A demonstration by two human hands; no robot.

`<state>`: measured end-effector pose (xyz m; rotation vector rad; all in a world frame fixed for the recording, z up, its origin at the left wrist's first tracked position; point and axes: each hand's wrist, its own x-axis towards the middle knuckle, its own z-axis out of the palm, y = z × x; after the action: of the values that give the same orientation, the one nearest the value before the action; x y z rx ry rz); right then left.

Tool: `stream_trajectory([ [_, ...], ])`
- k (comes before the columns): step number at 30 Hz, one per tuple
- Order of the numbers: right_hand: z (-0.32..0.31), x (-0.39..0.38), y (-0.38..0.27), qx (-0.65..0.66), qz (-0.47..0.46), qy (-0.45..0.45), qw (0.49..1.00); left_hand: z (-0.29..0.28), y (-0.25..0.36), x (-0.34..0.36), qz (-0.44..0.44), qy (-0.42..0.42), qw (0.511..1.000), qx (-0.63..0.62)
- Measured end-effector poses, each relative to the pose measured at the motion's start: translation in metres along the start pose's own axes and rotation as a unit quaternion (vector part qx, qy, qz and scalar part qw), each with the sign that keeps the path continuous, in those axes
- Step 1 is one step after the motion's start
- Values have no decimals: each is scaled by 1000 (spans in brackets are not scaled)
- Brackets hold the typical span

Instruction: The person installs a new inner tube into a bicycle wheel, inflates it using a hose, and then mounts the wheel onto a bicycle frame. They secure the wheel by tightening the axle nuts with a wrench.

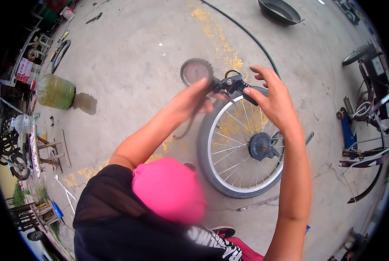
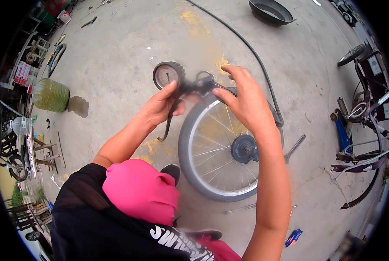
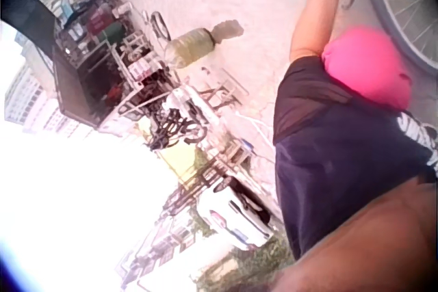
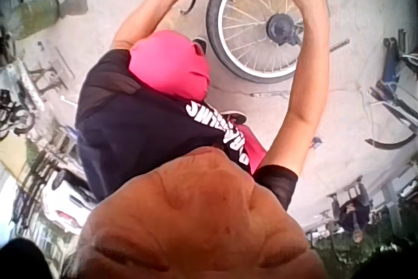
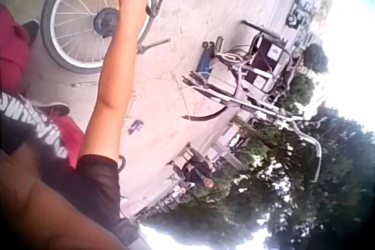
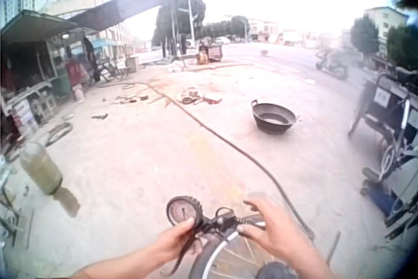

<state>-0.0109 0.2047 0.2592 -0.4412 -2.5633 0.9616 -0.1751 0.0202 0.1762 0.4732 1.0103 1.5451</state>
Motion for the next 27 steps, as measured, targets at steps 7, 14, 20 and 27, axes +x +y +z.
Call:
stream_trajectory([
  [7,-25,-148,86,116,257,254,925,-136,53,-80,155,150,935,-280],
  [14,-10,-321,215,87,490,172,850,-289,20,-163,212,306,874,-313],
  [20,14,-367,233,189,572,207,771,-375,-29,-187,178,462,817,-296],
  [27,24,-369,214,268,611,157,728,-440,-24,-144,115,559,789,-229],
])
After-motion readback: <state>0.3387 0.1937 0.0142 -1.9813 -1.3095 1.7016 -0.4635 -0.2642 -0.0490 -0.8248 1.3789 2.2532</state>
